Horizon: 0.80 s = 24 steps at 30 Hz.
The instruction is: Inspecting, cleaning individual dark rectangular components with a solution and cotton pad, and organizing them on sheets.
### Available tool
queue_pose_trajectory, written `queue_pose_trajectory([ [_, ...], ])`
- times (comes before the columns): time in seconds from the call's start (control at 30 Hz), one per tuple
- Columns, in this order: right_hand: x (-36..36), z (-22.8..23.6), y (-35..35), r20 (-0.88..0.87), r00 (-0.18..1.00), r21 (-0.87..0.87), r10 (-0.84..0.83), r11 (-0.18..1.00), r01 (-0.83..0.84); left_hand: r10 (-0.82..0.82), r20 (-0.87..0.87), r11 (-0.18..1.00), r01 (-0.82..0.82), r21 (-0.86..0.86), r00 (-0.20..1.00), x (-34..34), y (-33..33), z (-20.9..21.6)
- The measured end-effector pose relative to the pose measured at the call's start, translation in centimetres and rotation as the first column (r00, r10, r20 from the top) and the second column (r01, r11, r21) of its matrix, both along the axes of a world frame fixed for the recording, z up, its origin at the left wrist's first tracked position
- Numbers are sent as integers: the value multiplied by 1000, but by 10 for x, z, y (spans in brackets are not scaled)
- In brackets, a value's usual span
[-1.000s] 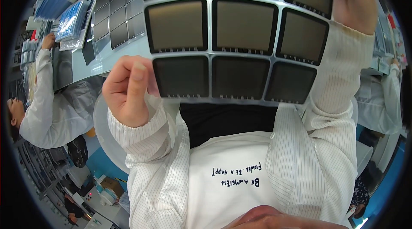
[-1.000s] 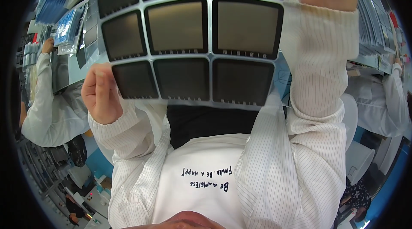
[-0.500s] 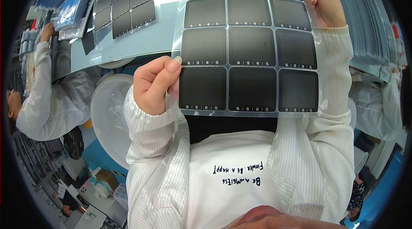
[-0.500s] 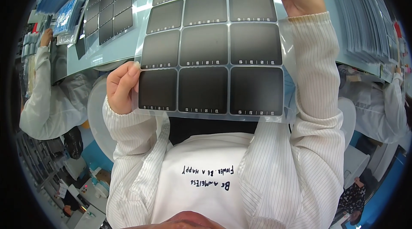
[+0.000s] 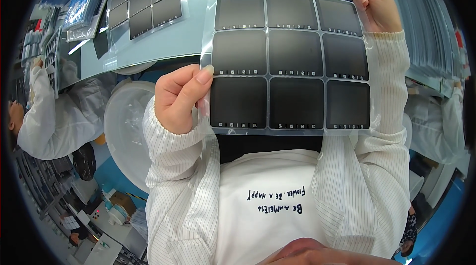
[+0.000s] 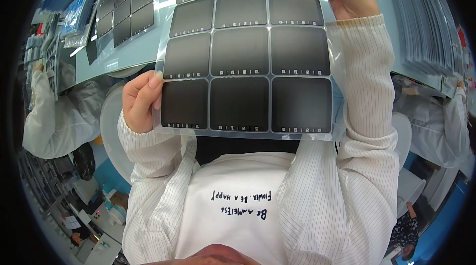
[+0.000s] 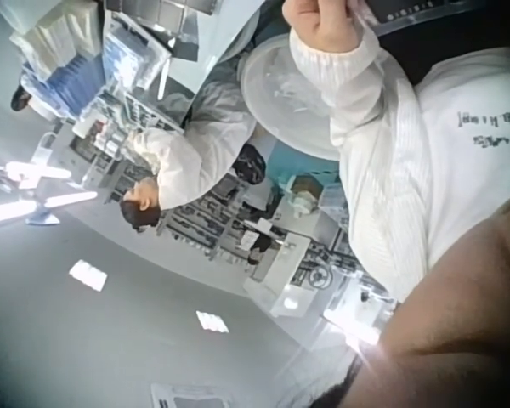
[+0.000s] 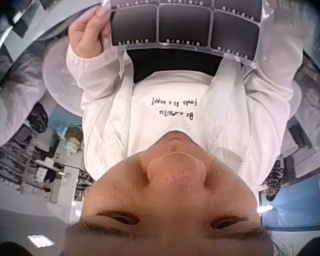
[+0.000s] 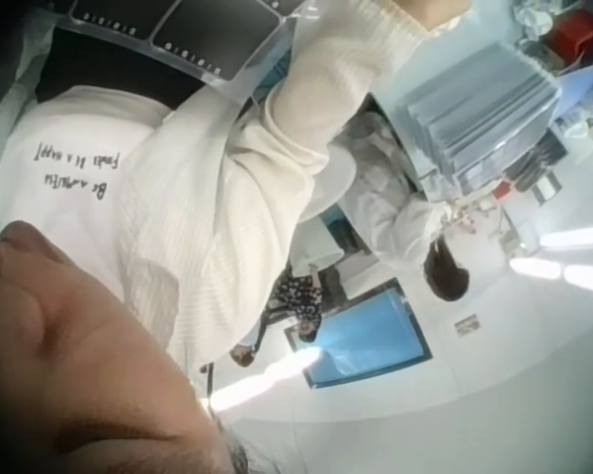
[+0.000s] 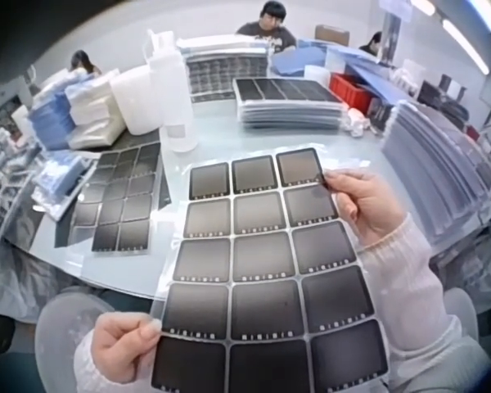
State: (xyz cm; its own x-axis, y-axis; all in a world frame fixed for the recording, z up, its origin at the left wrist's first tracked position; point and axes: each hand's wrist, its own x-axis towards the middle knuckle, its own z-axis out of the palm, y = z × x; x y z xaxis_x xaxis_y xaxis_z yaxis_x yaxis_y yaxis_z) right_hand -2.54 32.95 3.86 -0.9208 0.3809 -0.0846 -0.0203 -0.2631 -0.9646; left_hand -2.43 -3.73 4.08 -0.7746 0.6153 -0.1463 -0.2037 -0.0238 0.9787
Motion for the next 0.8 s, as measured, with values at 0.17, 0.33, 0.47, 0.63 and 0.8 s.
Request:
queue_pose_trajectory([
  [0.17, 1, 2, -2, 13, 1000, -9, 16, 1000, -16, 0, -21, 1000, -1, -26, 1000, 2, 1, 4],
  [0.33, 2, 3, -4, 17, 1000, -11, 4, 1000, -4, -26, -63, 999, 24, -40, 998, 2, 0, 6],
  [0.47, 3, 1, -1, 2, 1000, -15, 9, 1000, -9, -29, -54, 1000, 28, -13, 998, 3, 1, 5],
  [0.63, 7, 6, -5, 30, 999, -26, 27, 999, -26, -88, -54, 996, 90, 29, 995, 2, -4, 1],
  [0.8, 14, 14, -14, 30, 999, -43, 27, 999, -26, -132, -112, 991, 132, -2, 985, 2, -7, -1],
])
